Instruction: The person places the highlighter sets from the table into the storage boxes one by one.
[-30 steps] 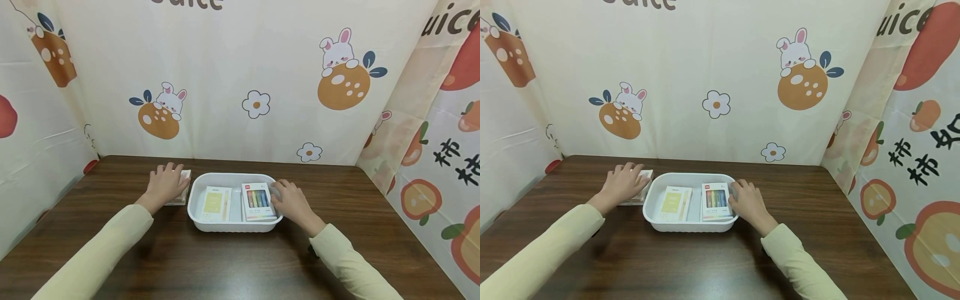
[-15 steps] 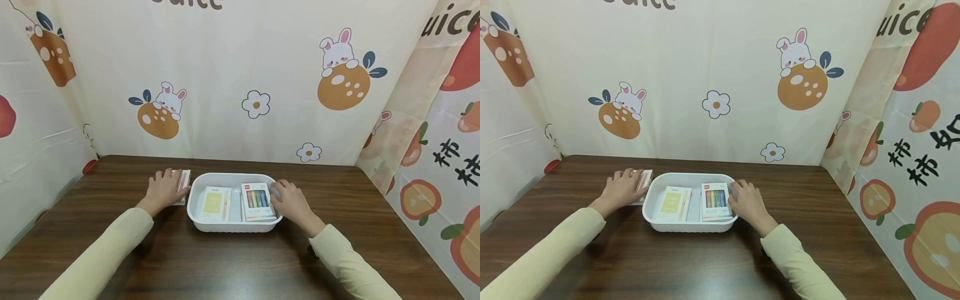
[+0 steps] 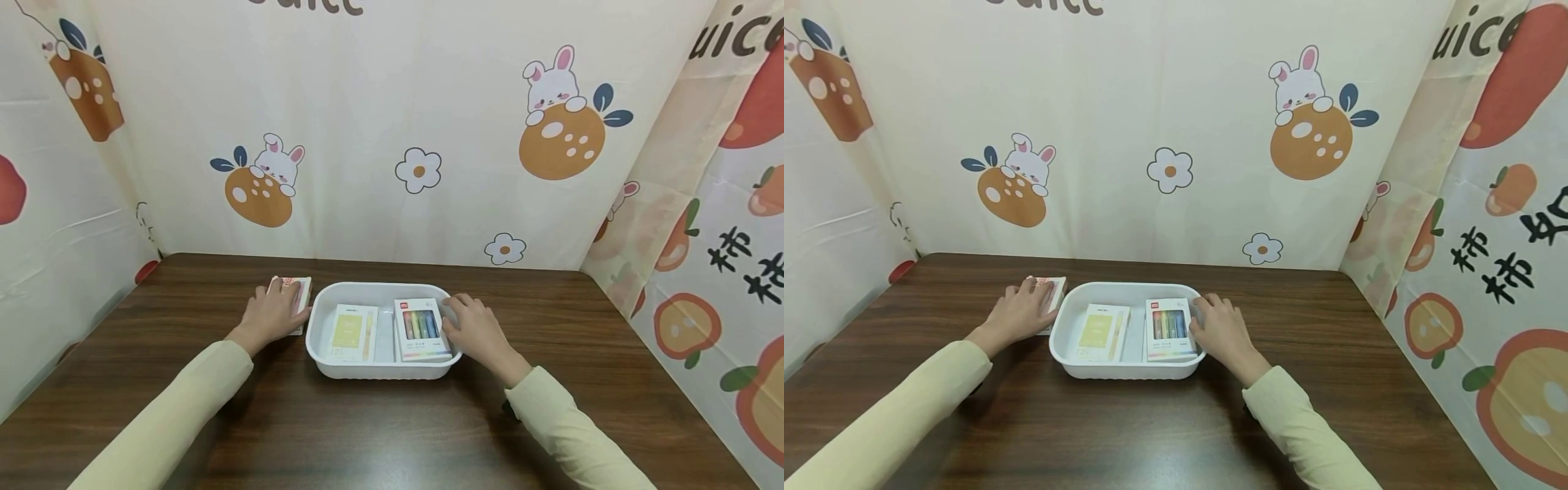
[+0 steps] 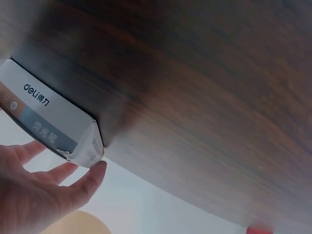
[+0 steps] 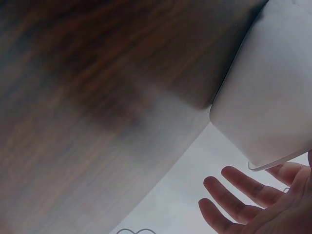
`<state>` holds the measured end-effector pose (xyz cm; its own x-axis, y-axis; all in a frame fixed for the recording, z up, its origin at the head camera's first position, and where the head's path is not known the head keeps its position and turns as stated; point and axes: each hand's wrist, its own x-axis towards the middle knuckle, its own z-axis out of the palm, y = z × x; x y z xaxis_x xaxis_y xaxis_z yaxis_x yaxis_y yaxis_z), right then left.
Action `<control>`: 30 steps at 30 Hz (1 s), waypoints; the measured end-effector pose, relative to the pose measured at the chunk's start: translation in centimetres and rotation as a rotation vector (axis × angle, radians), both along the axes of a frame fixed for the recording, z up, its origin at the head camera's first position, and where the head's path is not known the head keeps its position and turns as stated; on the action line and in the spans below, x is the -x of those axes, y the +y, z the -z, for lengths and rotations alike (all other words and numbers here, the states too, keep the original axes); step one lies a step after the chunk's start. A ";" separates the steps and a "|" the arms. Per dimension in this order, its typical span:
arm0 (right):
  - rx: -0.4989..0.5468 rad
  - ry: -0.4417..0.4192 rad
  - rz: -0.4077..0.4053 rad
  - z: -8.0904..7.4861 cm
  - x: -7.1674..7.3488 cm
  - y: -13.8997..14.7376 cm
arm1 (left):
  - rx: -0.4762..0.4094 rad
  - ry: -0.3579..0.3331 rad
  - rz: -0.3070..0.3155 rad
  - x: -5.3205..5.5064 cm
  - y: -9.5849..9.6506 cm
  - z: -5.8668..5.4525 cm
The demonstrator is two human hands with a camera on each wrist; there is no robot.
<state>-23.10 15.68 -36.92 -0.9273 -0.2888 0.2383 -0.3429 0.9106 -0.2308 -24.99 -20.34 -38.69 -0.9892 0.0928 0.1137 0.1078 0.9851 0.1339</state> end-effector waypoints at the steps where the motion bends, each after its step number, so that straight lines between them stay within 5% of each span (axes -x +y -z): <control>1: 0.000 -0.001 0.000 0.0 0.0 0.0 | -0.002 -0.001 0.003 0.0 0.0 0.0; 30: 0.001 0.008 -0.006 0.1 0.0 0.1 | -0.059 0.013 -0.001 0.3 0.3 -0.2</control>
<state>-23.11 15.76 -37.00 -0.9237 -0.2938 0.2459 -0.3498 0.9086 -0.2284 -25.32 -20.06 -38.54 -0.9876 0.0844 0.1322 0.1088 0.9757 0.1902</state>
